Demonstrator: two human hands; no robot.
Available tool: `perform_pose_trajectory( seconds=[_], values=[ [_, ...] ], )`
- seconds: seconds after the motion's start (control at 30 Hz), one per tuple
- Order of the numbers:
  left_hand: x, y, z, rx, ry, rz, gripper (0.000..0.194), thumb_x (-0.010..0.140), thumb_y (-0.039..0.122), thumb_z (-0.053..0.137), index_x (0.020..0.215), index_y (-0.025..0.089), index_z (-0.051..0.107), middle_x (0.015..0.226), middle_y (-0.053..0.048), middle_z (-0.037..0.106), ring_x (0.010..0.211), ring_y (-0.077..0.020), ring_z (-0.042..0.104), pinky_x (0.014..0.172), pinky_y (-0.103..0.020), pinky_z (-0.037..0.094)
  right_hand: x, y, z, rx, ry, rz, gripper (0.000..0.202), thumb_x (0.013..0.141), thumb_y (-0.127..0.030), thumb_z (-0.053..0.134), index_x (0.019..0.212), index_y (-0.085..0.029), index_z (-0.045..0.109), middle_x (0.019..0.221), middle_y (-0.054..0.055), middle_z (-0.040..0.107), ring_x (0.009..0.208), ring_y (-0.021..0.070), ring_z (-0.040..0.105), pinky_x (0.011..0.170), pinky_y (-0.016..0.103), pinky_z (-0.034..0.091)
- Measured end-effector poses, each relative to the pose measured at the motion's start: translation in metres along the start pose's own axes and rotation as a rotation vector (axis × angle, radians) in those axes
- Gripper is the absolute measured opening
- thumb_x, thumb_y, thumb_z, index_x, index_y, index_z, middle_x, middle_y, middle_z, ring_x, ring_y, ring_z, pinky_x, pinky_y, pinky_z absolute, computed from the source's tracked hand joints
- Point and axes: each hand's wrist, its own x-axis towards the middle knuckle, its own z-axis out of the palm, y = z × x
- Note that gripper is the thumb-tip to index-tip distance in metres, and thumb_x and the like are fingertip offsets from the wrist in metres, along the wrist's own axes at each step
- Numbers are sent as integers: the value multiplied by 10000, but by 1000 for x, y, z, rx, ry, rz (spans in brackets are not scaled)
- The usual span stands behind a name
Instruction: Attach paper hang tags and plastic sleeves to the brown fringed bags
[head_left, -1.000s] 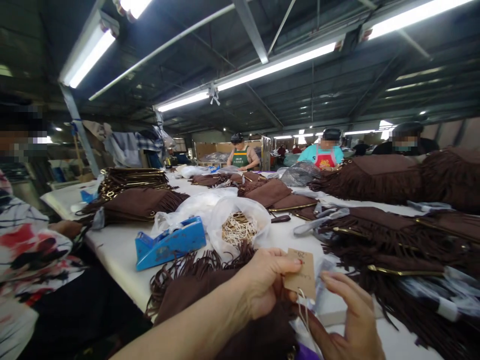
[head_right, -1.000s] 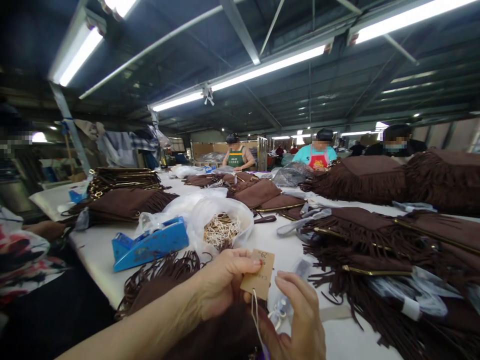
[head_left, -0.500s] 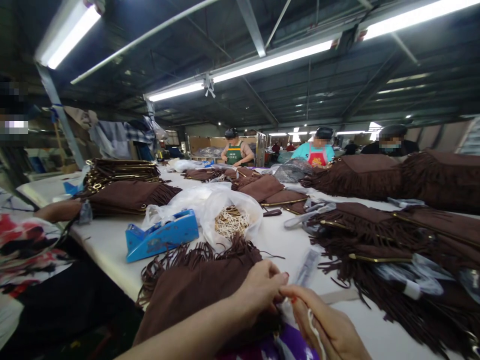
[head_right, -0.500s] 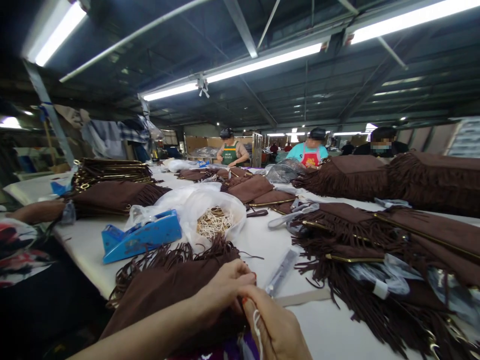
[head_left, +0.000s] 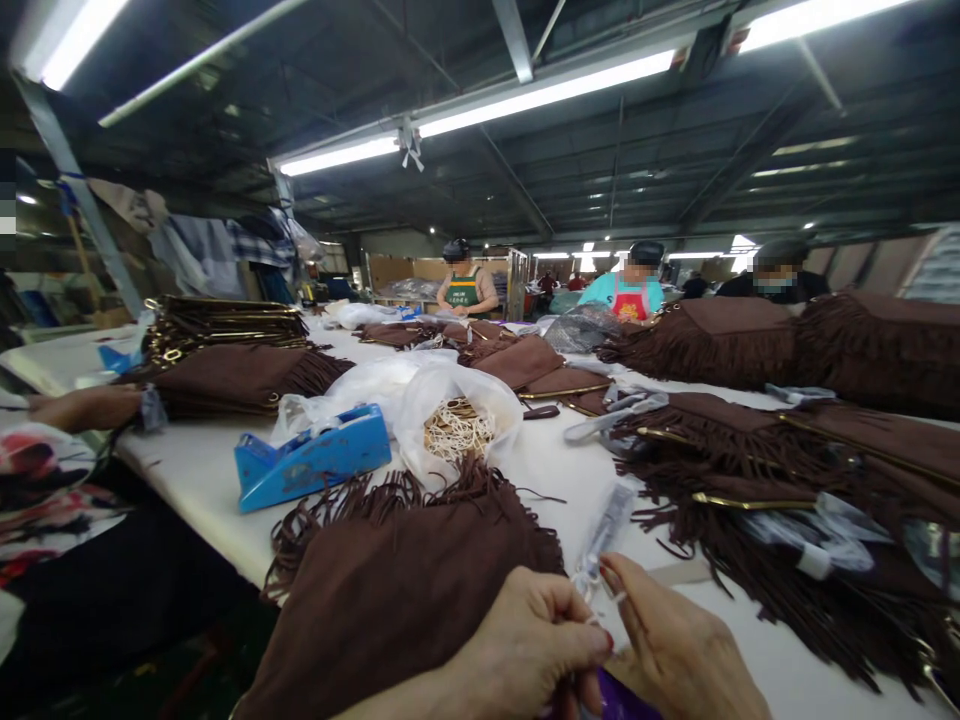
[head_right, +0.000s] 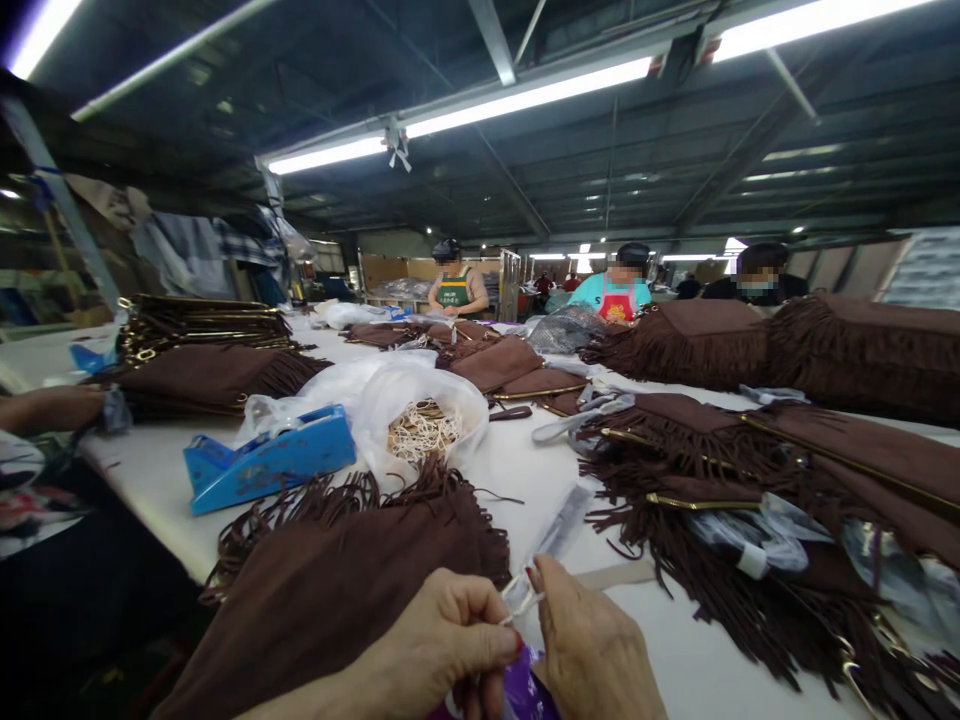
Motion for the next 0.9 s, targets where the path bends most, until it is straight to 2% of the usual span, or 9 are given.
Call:
perform_pose_trajectory(
  seconds=[0.13,0.27,0.33,0.43,0.53,0.63,0.7,0.77,0.9],
  values=[
    [-2,7,-17,382,59,49,97,628,240,513,577,158,518,453,21,539,339,-82,419,385,-196,304,-9,12,-9,-75,-174,39,387,771,-114,396,1118,-138,568,869,86,717,703,219,677,604,317,541],
    [-6,14,-18,1001,98,337,159,710,176,500,611,159,623,606,-31,647,579,-142,580,527,-219,342,-7,-7,-22,143,-235,-58,525,749,-228,550,1262,-141,483,1247,123,566,1120,249,537,919,349,455],
    [-7,18,-15,1134,71,356,184,750,188,490,685,172,661,685,-48,681,646,-167,613,535,-219,346,-4,-19,-22,275,-252,-53,547,756,-238,554,1286,-149,453,1253,118,563,1120,236,537,913,325,456],
    [-8,30,-12,1250,46,326,215,791,205,469,814,196,682,777,-54,701,722,-186,636,570,-219,379,3,-28,-17,367,-234,12,360,811,-222,495,1164,-203,561,1039,81,678,932,214,620,782,309,502],
    [-7,47,-16,1380,51,274,258,823,244,442,784,172,687,755,-82,696,709,-200,633,558,-233,378,13,-26,-18,396,-160,30,254,855,-238,436,975,-247,660,798,39,700,762,203,625,658,293,481],
    [-2,56,-25,1396,61,301,266,824,289,457,756,170,685,717,-76,684,677,-194,617,537,-240,361,24,-19,-23,604,-249,229,256,836,-356,466,864,-254,700,613,9,660,581,167,601,544,249,445],
    [4,52,-30,1365,93,320,229,804,284,476,777,182,680,750,-61,682,700,-189,610,570,-247,375,32,-14,-26,814,-356,461,300,777,-445,500,800,-224,702,481,-20,573,424,129,512,434,229,390],
    [10,41,-32,1334,114,317,206,782,245,471,782,189,669,796,-51,672,730,-183,602,616,-258,395,39,-7,-25,969,-359,631,336,700,-493,541,724,-188,680,458,-38,511,386,103,438,399,221,343],
    [15,11,-25,1297,155,251,171,745,251,471,783,181,623,862,-54,615,800,-191,563,685,-287,422,43,3,-16,1026,-260,700,354,641,-513,573,580,-165,596,481,-51,426,459,90,371,443,219,295]
  ],
)
